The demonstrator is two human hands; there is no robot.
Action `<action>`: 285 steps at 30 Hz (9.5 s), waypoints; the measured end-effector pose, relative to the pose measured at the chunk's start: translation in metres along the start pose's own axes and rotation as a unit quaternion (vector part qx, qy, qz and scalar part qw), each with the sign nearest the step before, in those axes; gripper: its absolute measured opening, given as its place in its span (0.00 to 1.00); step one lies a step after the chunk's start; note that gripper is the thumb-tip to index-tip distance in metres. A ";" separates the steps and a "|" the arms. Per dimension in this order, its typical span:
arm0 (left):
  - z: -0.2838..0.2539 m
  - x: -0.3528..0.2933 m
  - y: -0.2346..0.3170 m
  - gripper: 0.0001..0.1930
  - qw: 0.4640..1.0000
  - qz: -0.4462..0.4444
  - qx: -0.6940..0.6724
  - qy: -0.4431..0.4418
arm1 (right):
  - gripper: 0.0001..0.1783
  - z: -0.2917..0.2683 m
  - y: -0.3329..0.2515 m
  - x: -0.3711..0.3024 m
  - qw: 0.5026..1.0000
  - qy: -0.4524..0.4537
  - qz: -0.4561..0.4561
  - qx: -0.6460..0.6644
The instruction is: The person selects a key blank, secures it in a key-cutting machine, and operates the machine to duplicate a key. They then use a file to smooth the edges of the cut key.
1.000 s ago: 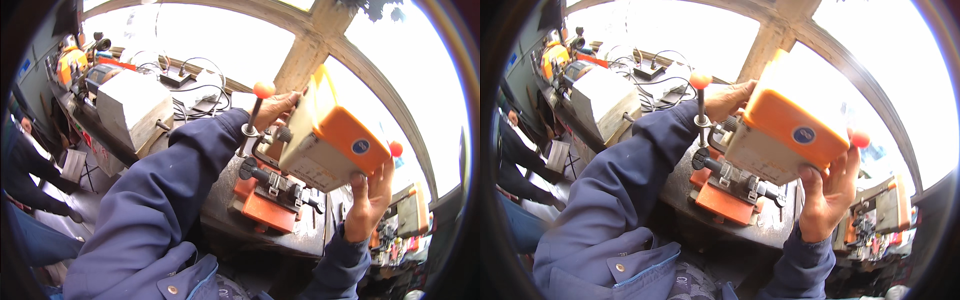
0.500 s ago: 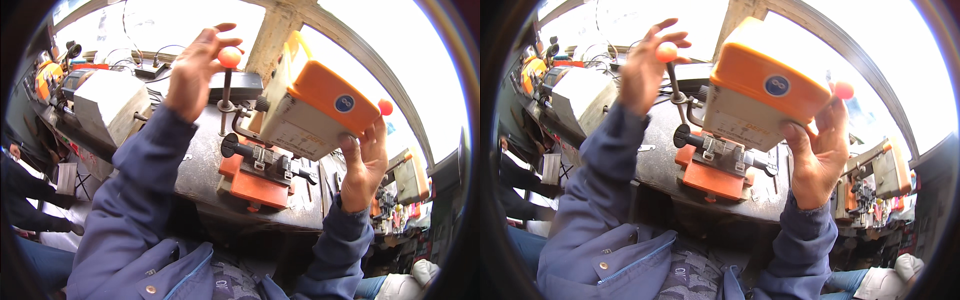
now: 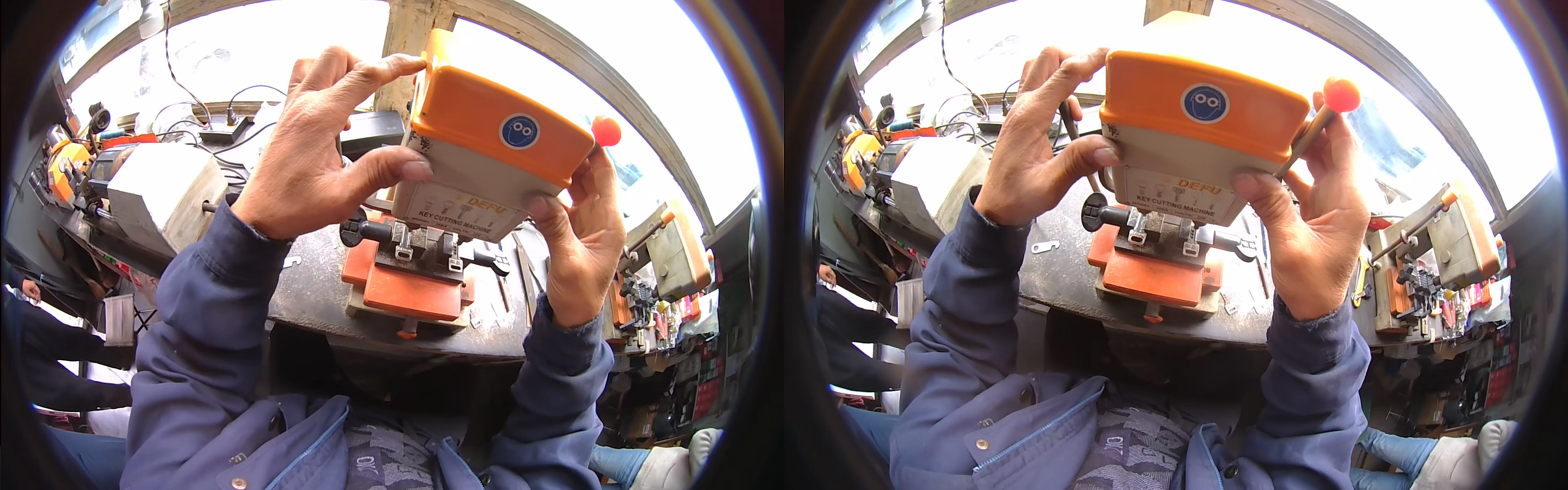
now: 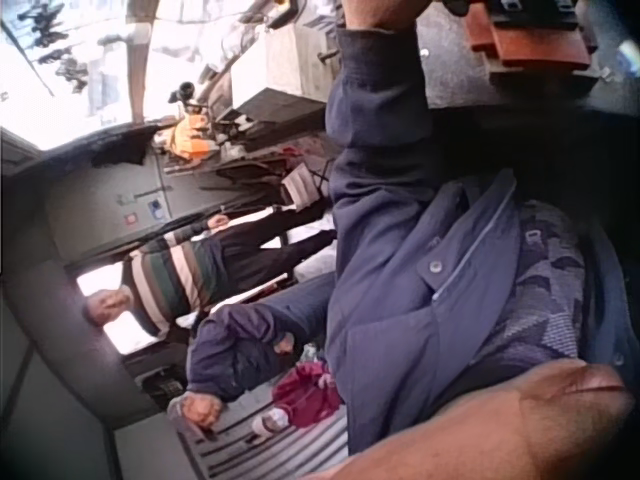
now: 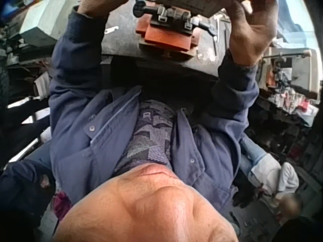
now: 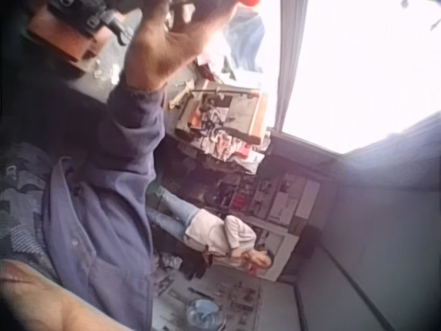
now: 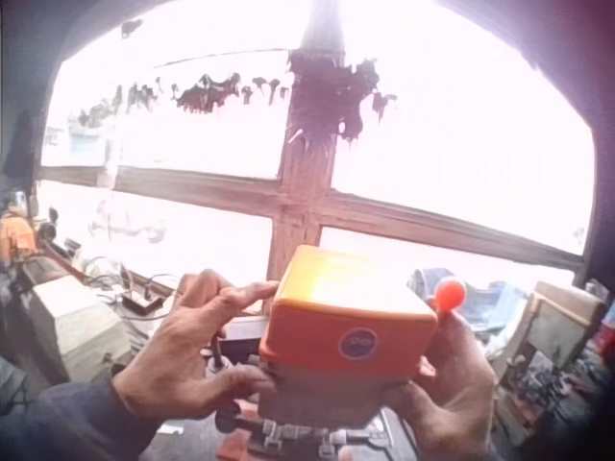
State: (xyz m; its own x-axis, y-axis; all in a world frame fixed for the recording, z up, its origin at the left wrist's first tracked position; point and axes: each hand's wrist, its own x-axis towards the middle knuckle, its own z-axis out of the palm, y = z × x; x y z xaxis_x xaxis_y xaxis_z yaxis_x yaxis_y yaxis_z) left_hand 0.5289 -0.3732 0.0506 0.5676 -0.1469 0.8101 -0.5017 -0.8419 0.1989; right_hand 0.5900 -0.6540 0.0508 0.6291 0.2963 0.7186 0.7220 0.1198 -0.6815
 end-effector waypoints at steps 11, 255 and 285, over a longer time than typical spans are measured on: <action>0.004 0.001 -0.003 0.49 0.999 0.008 -0.052 0.004 | 0.50 0.003 -0.001 0.000 1.000 0.009 0.012 0.023; 0.024 0.011 -0.023 0.40 0.965 -0.168 -0.176 0.097 | 0.25 0.013 0.005 -0.023 0.974 0.163 -0.051 -0.148; 0.025 0.025 0.005 0.40 0.975 -0.090 -0.164 0.121 | 0.15 0.005 0.006 -0.019 0.981 0.107 -0.032 -0.160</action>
State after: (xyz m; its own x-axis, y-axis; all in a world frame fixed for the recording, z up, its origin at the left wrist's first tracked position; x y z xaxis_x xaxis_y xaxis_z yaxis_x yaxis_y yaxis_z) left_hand 0.5569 -0.3939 0.0577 0.5144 0.1489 0.8445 -0.6121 -0.6261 0.4832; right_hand 0.5809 -0.6547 0.0320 0.6007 0.0876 0.7947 0.7940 -0.1814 -0.5802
